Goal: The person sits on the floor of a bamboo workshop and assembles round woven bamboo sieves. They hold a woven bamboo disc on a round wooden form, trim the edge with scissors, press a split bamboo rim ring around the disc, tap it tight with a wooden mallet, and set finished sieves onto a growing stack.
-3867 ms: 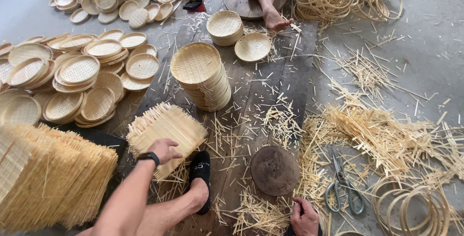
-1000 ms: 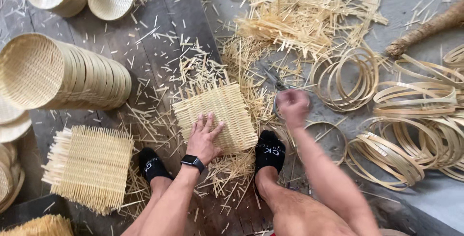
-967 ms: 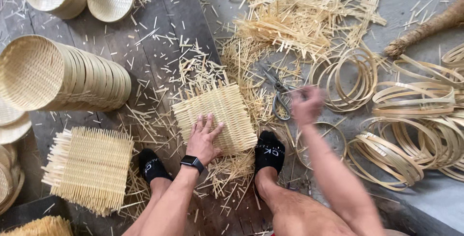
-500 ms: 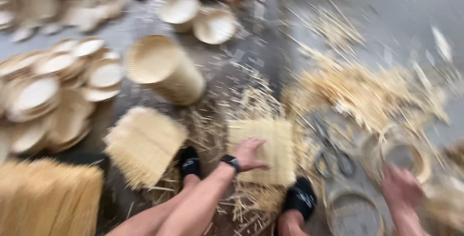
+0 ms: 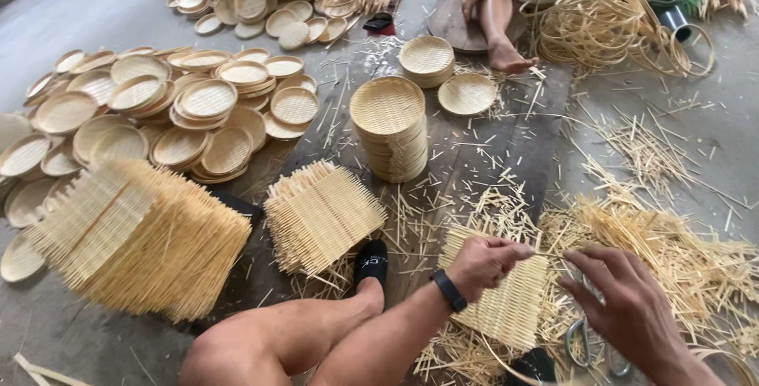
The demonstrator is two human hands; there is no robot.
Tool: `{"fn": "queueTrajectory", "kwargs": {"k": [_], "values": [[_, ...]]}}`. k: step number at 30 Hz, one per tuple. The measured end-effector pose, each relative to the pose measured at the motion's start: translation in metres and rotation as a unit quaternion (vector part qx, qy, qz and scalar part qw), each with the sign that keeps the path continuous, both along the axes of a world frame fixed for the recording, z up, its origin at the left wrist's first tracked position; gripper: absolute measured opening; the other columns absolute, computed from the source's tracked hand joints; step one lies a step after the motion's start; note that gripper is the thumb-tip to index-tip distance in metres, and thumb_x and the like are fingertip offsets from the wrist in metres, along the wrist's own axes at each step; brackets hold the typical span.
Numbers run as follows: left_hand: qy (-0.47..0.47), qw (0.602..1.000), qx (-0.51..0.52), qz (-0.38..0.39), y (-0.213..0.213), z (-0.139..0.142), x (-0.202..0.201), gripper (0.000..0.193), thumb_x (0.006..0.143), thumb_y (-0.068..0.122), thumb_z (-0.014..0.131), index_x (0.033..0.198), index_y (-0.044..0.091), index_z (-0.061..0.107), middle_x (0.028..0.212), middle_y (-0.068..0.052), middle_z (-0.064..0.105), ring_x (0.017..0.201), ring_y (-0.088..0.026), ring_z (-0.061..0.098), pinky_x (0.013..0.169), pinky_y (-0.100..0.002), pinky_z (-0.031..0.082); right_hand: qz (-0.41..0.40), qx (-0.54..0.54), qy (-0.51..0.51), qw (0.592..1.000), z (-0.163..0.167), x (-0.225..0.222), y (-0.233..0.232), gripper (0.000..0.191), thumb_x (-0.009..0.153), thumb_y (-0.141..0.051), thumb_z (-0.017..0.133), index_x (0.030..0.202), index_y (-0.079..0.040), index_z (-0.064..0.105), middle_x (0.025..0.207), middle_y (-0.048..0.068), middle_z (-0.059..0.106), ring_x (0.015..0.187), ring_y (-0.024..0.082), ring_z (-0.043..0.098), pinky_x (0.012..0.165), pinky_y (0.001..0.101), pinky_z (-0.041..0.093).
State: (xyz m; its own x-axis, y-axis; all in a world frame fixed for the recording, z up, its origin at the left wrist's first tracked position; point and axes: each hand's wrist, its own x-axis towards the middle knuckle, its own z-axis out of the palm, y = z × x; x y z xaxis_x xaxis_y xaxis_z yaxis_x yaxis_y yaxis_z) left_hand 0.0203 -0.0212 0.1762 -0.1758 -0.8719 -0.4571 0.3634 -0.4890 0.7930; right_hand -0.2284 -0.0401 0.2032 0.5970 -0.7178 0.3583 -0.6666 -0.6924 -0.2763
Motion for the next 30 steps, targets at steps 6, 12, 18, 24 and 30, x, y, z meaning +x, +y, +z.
{"fn": "queueTrajectory", "kwargs": {"k": [6, 12, 18, 24, 30], "values": [[0.147, 0.989, 0.026, 0.007, 0.029, 0.012, 0.014, 0.014, 0.094, 0.02, 0.074, 0.084, 0.013, 0.066, 0.064, 0.006, 0.055, 0.048, -0.003, 0.042, 0.039, -0.019, 0.033, 0.013, 0.067, -0.021, 0.997, 0.017, 0.045, -0.003, 0.021, 0.086, -0.024, 0.075, 0.1, -0.008, 0.075, 0.095, 0.006, 0.074, 0.073, 0.014, 0.071, 0.061, 0.0279, 0.061], [0.095, 0.988, 0.058, -0.109, 0.009, 0.009, 0.024, 0.041, 0.101, 0.049, 0.052, 0.073, 0.02, 0.051, 0.063, 0.006, 0.049, 0.052, -0.007, 0.046, 0.045, -0.027, 0.04, 0.15, 0.039, 0.123, 0.98, -0.013, 0.062, -0.003, 0.023, 0.086, -0.012, 0.069, 0.109, -0.012, 0.072, 0.098, 0.004, 0.07, 0.077, 0.014, 0.068, 0.065, 0.0273, 0.059], [0.051, 0.983, 0.063, -0.166, 0.009, 0.01, 0.013, 0.073, 0.101, 0.083, 0.025, 0.057, 0.025, 0.034, 0.048, 0.01, 0.029, 0.039, -0.007, 0.023, 0.035, -0.026, 0.019, 0.137, -0.06, 0.058, 0.987, -0.047, 0.078, -0.002, 0.03, 0.072, -0.01, 0.075, 0.1, -0.004, 0.067, 0.085, 0.004, 0.063, 0.074, 0.016, 0.061, 0.068, 0.0307, 0.059], [0.061, 0.988, 0.112, -0.087, 0.016, -0.004, 0.01, 0.074, 0.101, 0.082, 0.026, 0.057, 0.023, 0.034, 0.049, 0.008, 0.029, 0.041, -0.008, 0.024, 0.038, -0.026, 0.02, 0.086, 0.012, 0.052, 0.995, -0.066, 0.089, -0.001, 0.027, 0.076, -0.008, 0.075, 0.103, -0.008, 0.072, 0.081, 0.001, 0.058, 0.065, 0.013, 0.057, 0.06, 0.0271, 0.057], [0.136, 0.99, 0.03, -0.008, 0.001, -0.017, 0.021, 0.039, 0.107, 0.046, 0.05, 0.087, 0.018, 0.066, 0.055, 0.01, 0.044, 0.042, -0.005, 0.033, 0.037, -0.023, 0.027, -0.169, 0.396, -0.142, 0.892, -0.019, 0.08, -0.025, 0.023, 0.087, -0.022, 0.074, 0.105, -0.009, 0.078, 0.089, 0.004, 0.068, 0.074, 0.018, 0.069, 0.068, 0.0328, 0.062]]}}
